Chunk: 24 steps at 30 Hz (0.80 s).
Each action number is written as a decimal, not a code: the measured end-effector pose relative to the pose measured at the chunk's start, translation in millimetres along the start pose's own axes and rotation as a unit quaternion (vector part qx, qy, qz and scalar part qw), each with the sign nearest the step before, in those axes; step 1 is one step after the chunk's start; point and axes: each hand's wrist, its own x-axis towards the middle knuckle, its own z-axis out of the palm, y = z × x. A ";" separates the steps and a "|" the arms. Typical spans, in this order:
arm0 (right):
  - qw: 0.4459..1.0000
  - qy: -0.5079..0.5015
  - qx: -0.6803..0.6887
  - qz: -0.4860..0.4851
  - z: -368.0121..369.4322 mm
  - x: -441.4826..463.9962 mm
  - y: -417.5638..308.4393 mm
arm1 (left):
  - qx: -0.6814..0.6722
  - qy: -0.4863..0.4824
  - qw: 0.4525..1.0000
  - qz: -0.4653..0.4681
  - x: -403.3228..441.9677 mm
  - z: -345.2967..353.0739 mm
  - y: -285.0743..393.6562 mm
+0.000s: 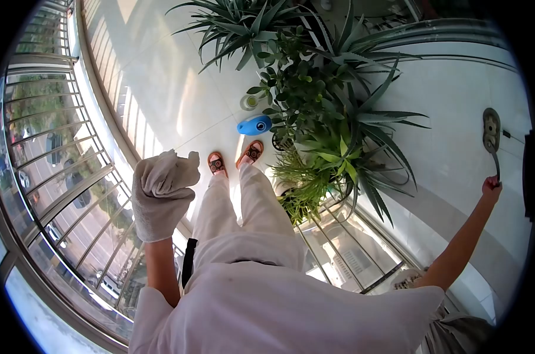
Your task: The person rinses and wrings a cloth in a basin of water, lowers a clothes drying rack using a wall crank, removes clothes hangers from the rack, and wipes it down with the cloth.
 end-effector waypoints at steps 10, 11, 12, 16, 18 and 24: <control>0.975 0.208 -0.058 -0.043 157.6 -14.5 261.4 | -0.039 0.022 0.998 0.041 5.1 -9.2 44.7; 0.982 0.183 -0.055 -0.006 110.1 -16.2 250.5 | -0.042 0.022 0.998 0.040 3.7 -14.6 48.3; 0.979 0.177 -0.090 -0.043 42.0 -0.7 239.7 | -0.044 0.022 0.998 0.039 2.8 -19.7 51.5; 0.975 0.125 -0.018 -0.183 -64.8 12.6 133.4 | 0.126 -0.040 0.982 0.134 1.4 -42.1 91.6; 0.975 0.065 0.090 -0.192 -2.7 27.5 117.9 | 0.115 -0.045 0.982 0.141 0.8 -45.6 102.5; 0.941 -0.135 0.307 -0.039 252.6 73.4 235.5 | 0.054 0.000 0.982 0.180 7.4 -19.7 86.9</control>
